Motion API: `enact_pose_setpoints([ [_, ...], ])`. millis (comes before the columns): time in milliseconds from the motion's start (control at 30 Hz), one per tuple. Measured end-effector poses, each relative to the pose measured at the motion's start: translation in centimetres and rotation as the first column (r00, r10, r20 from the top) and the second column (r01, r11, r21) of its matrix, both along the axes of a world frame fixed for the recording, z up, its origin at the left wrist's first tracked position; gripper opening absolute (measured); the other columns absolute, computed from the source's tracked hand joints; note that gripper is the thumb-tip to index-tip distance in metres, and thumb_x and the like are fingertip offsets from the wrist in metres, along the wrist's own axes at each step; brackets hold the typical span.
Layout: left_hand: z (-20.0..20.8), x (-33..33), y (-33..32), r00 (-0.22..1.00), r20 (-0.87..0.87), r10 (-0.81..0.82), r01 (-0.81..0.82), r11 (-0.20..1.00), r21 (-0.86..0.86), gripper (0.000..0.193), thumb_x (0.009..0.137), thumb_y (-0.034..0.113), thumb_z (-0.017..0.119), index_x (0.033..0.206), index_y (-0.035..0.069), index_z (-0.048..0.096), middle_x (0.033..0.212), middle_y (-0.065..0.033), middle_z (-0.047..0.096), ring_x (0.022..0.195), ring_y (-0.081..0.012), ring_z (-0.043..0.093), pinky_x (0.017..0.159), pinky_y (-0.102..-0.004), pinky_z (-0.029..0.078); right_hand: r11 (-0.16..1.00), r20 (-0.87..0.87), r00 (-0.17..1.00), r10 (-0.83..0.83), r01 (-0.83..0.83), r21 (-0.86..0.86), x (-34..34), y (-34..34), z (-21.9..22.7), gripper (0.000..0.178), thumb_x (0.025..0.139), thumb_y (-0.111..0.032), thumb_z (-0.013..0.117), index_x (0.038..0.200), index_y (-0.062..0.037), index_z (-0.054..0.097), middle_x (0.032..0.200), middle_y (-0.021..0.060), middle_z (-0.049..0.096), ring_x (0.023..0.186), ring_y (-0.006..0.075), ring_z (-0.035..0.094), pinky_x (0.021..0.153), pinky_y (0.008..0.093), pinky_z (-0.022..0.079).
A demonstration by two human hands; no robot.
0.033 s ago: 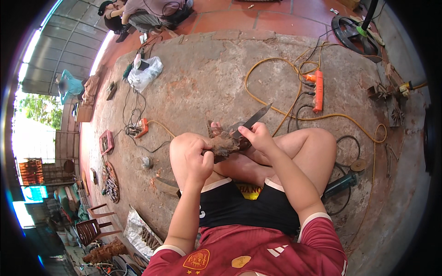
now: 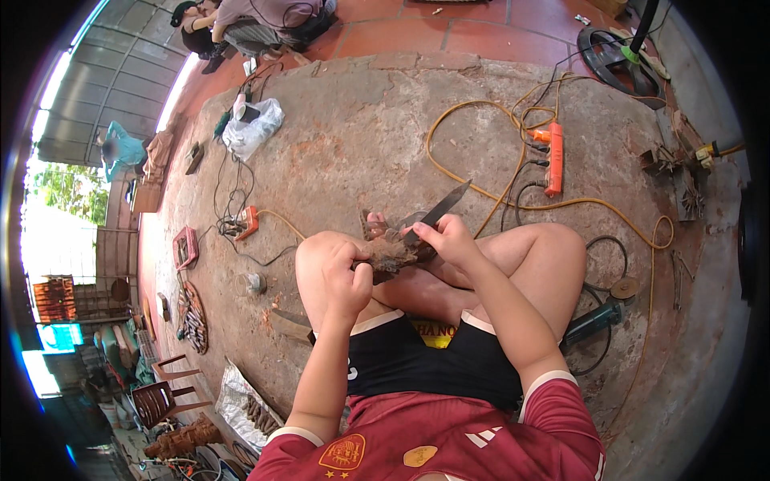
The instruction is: The person sits cross-legged on the floor and uses a knife to carve a piece of wood held in their lap. They rotate the wood to work on different sides while other people are visible in the background.
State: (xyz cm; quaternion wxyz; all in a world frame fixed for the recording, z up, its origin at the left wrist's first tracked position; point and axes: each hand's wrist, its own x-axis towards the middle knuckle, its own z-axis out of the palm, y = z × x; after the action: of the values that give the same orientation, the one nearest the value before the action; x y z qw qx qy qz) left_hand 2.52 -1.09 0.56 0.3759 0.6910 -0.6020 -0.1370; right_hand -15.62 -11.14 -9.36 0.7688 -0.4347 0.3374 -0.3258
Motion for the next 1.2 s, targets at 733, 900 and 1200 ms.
enact_pose_setpoints([
  [733,0.3,-0.2,-0.3,1.000,-0.009,0.020,-0.019,0.998,0.057,0.009,0.070,0.002,0.052,0.074,-0.003,0.058,0.072,-0.0180,0.059,0.070,-0.0329,0.058,0.067,-0.0382,0.048,0.999,0.026,1.000,0.010,-0.009,-0.037,0.5,1.2,1.1,0.023,0.093,-0.019,0.068,0.102,0.0025,0.072,0.090,0.0071,0.072,0.080,0.0090,0.065,0.071,0.0264,0.052],
  [900,0.2,-0.6,0.1,0.999,-0.046,0.017,-0.014,0.998,0.064,0.008,0.070,0.002,0.052,0.075,-0.003,0.057,0.070,-0.0176,0.058,0.069,-0.0328,0.057,0.066,-0.0395,0.047,0.980,-0.127,0.991,-0.039,0.013,-0.200,0.4,1.7,1.3,0.030,0.089,-0.022,0.073,0.104,0.0048,0.070,0.083,0.0100,0.073,0.075,0.0104,0.067,0.066,0.0282,0.053],
  [1200,0.4,-0.6,-0.4,0.999,-0.045,-0.014,0.016,0.999,0.036,0.007,0.068,0.002,0.052,0.073,-0.003,0.056,0.069,-0.0176,0.057,0.069,-0.0331,0.056,0.066,-0.0390,0.046,0.968,-0.189,0.980,0.062,-0.105,-0.229,-0.2,1.4,2.4,0.028,0.093,-0.017,0.069,0.111,0.0038,0.066,0.095,0.0073,0.070,0.088,0.0106,0.063,0.075,0.0286,0.052],
])
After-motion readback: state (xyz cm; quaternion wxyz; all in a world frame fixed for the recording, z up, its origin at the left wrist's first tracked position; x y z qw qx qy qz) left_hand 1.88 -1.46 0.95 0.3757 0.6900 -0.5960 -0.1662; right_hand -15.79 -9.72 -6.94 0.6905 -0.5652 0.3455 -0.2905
